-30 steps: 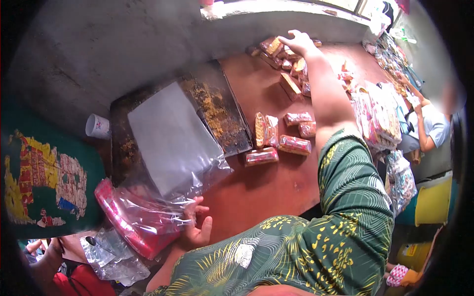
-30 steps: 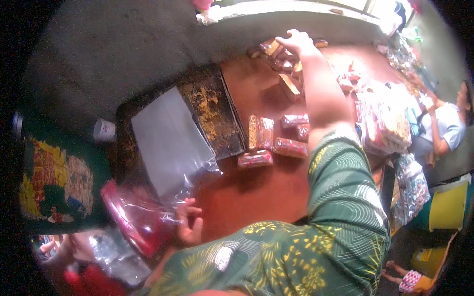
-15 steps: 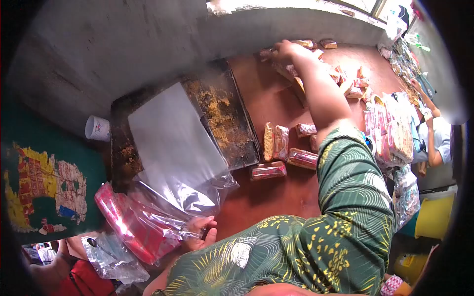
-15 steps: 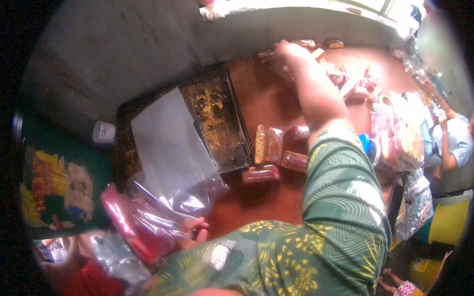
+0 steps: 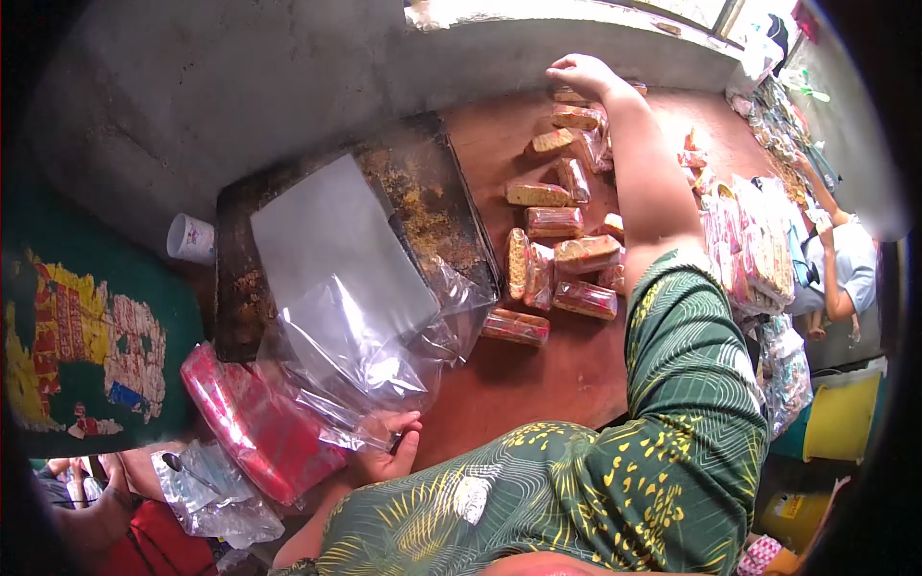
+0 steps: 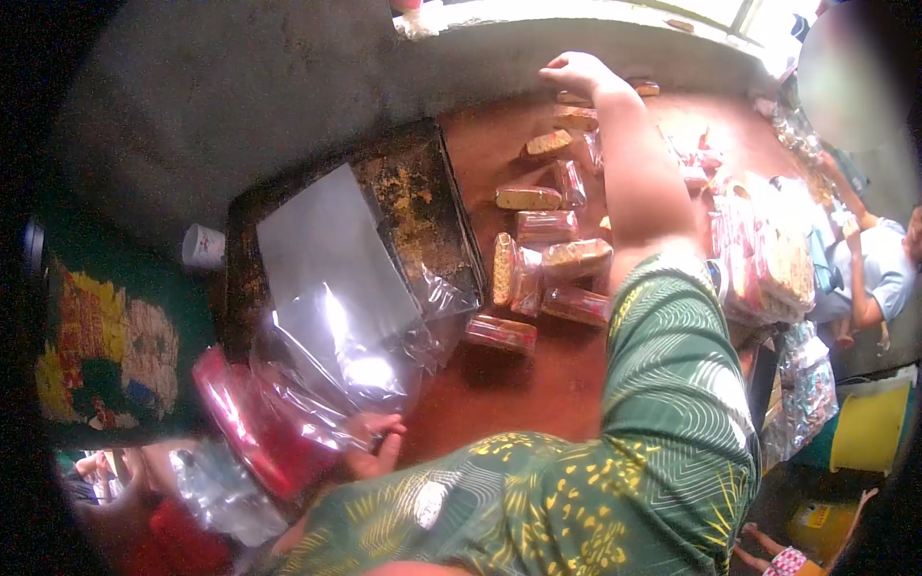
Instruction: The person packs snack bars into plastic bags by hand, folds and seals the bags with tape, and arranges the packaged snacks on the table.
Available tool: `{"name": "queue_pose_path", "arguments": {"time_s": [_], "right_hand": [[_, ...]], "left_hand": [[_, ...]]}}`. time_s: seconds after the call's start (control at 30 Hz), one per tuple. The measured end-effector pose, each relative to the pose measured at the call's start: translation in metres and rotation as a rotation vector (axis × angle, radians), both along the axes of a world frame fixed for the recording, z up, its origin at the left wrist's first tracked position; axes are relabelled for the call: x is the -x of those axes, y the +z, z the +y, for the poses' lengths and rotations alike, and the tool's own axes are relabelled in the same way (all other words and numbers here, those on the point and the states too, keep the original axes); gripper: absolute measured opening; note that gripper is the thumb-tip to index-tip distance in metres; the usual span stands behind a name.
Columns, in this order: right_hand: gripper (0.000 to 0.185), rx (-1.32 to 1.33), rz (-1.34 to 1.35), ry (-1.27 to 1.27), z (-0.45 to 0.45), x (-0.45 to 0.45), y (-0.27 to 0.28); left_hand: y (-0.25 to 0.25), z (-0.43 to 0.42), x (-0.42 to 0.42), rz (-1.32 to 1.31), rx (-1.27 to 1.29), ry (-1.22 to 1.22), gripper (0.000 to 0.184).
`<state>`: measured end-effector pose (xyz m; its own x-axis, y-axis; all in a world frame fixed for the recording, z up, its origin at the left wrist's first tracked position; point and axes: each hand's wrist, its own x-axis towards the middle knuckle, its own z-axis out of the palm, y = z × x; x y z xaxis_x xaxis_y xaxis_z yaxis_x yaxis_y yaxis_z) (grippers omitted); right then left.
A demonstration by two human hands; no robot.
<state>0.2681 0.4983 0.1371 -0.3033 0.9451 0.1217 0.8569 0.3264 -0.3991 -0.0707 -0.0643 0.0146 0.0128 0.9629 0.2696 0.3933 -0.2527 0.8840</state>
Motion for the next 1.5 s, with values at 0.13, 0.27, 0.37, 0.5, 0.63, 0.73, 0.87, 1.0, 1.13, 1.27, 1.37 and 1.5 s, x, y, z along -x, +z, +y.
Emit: {"name": "queue_pose_path", "arguments": {"time_s": [0.13,0.27,0.37,0.5,0.63,0.73,0.87,1.0,1.13,1.27,1.37,1.5], "right_hand": [[0.058,-0.080,-0.051,-0.267,0.052,-0.031,-0.051],[0.082,-0.081,-0.160,-0.326,0.061,-0.033,-0.086],[0.082,0.098,-0.363,-0.225,0.018,-0.011,-0.065],[0.069,0.320,-0.449,-0.117,-0.060,0.024,-0.007],[0.063,0.399,-0.480,-0.046,-0.101,0.022,0.014],[0.048,0.145,-0.436,0.132,-0.132,0.019,0.010],[0.041,0.348,-0.230,0.184,-0.197,0.024,-0.019],[0.043,0.258,-0.271,0.254,-0.240,0.031,-0.038],[0.048,0.213,-0.274,0.263,-0.248,0.034,-0.030],[0.040,0.130,0.089,0.157,-0.264,0.044,0.010],[0.054,0.125,0.112,0.031,-0.247,0.050,-0.006],[0.079,0.133,-0.005,-0.062,-0.234,0.056,-0.053]], "left_hand": [[-0.010,0.000,0.000,0.034,-0.009,0.017,0.026],[-0.008,0.006,0.001,0.069,-0.028,0.009,0.023],[-0.003,0.008,-0.004,0.055,0.011,0.071,0.021],[-0.011,0.008,-0.002,0.061,-0.051,0.048,0.021],[-0.023,0.003,-0.001,-0.023,-0.025,0.051,0.031],[-0.015,0.000,0.008,0.080,-0.110,-0.004,0.061],[-0.020,-0.001,0.011,0.151,-0.347,0.007,0.095],[-0.004,0.000,0.007,0.229,-0.408,0.003,0.107],[-0.005,-0.015,0.006,0.225,-0.349,0.049,0.106],[-0.014,-0.034,0.009,0.199,-0.230,0.110,0.100],[-0.005,-0.030,0.005,0.168,-0.079,0.155,0.094],[0.001,-0.025,0.003,0.183,-0.050,0.147,0.085]]}}
